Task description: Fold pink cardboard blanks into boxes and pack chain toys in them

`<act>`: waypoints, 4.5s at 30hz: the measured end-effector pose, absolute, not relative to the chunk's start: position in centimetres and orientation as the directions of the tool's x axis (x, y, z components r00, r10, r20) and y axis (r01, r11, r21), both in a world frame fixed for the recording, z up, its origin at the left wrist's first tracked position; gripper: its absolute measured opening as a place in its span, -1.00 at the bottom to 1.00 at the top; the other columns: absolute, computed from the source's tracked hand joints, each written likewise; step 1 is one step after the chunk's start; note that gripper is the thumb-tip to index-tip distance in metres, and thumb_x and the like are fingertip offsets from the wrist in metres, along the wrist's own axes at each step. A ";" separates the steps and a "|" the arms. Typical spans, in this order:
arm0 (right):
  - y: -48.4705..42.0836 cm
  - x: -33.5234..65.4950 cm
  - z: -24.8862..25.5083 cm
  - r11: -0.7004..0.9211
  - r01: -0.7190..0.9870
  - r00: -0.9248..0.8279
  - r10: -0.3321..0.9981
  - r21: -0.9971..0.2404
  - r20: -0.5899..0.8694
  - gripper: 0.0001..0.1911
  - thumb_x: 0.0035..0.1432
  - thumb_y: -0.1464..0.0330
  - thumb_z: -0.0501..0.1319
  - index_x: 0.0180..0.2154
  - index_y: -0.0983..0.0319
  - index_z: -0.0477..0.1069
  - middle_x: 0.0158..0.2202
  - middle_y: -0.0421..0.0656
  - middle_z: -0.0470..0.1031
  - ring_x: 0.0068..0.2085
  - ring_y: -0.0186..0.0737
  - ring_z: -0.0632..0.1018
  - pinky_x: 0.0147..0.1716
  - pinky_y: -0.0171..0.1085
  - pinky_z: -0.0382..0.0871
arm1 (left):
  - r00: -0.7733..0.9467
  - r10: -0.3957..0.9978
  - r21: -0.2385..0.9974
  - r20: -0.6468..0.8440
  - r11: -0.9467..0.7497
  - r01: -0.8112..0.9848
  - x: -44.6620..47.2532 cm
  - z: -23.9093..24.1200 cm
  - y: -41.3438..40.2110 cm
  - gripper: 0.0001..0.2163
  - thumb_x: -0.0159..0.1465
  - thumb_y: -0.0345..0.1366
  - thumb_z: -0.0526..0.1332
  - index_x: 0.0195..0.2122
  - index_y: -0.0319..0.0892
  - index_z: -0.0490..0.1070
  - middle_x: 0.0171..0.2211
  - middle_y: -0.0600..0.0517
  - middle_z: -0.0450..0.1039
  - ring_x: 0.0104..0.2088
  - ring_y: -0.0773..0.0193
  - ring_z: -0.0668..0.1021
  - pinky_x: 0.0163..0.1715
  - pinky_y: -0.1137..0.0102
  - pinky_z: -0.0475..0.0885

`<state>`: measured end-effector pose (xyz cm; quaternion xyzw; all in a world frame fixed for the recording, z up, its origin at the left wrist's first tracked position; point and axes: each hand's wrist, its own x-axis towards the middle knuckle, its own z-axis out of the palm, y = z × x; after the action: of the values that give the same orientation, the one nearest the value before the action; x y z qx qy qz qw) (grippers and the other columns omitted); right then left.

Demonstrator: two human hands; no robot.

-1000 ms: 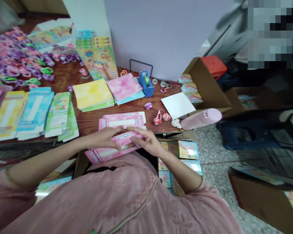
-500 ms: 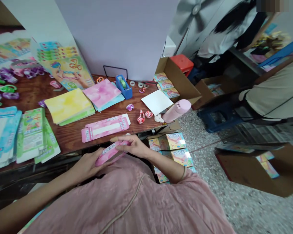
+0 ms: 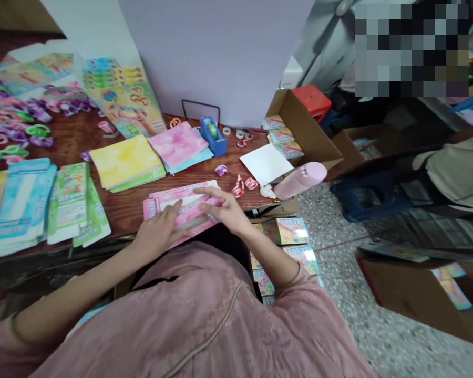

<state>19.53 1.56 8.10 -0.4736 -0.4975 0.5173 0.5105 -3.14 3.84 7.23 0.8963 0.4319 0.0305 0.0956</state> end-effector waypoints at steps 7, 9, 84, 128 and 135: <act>2.4 18.6 9.2 0.172 0.060 0.174 0.968 -0.983 0.180 -0.63 0.30 0.12 0.34 0.05 0.14 0.56 -0.12 -0.13 0.66 -0.19 -0.24 0.62 -0.14 -0.22 0.54 | 0.523 0.818 0.263 0.240 -0.574 0.776 -1.3 5.7 3.5 -0.17 0.11 -0.21 0.48 0.34 -0.34 0.17 0.13 -0.30 0.49 0.08 -0.15 0.58 0.08 0.10 0.50; 1.9 18.7 9.1 0.240 0.118 0.375 0.888 -0.964 0.267 -0.70 0.33 0.14 0.31 0.00 0.14 0.56 -0.23 -0.16 0.63 -0.28 -0.28 0.59 -0.22 -0.26 0.53 | 0.460 0.823 0.355 0.333 -0.561 0.747 -1.9 5.1 4.1 -0.20 0.10 -0.23 0.45 0.33 -0.29 0.15 0.10 -0.24 0.51 0.07 -0.11 0.60 0.07 0.12 0.52; 1.8 22.1 7.7 0.365 0.160 -0.497 0.832 -0.917 0.245 -0.49 0.43 0.04 0.13 0.05 0.30 0.58 -0.06 0.04 0.67 -0.06 -0.13 0.66 -0.01 -0.20 0.50 | 0.419 0.785 0.461 0.455 -0.611 0.644 -3.3 0.9 0.1 -0.19 0.18 -0.14 0.37 0.43 -0.14 0.10 0.12 -0.22 0.55 0.07 -0.13 0.65 0.06 0.02 0.61; 4.1 19.0 10.5 0.384 0.376 -0.484 0.857 -0.843 0.175 -0.56 0.48 0.09 0.02 -0.38 0.22 0.34 -0.38 -0.20 0.36 -0.34 -0.29 0.36 -0.30 -0.28 0.26 | 0.641 0.731 0.952 0.235 -0.305 -0.001 -3.4 5.6 6.7 -0.18 0.03 -0.21 0.52 0.29 -0.06 0.19 0.24 -0.14 0.34 0.26 -0.07 0.46 0.32 0.04 0.36; 3.4 17.8 9.8 0.175 0.177 -0.219 0.966 -0.969 0.135 -0.70 0.36 0.09 0.24 -0.06 0.12 0.27 -0.34 -0.26 0.48 -0.42 -0.32 0.43 -0.42 -0.33 0.29 | 0.499 0.819 0.914 0.285 -0.389 0.117 -1.8 5.0 4.6 -0.14 0.02 -0.21 0.51 0.31 -0.03 0.11 0.21 -0.13 0.36 0.22 -0.06 0.49 0.26 0.04 0.40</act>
<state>17.79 3.39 9.76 -0.4512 -0.6332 0.4569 0.4321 -1.83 4.61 5.01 0.7377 0.3170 0.3877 0.4528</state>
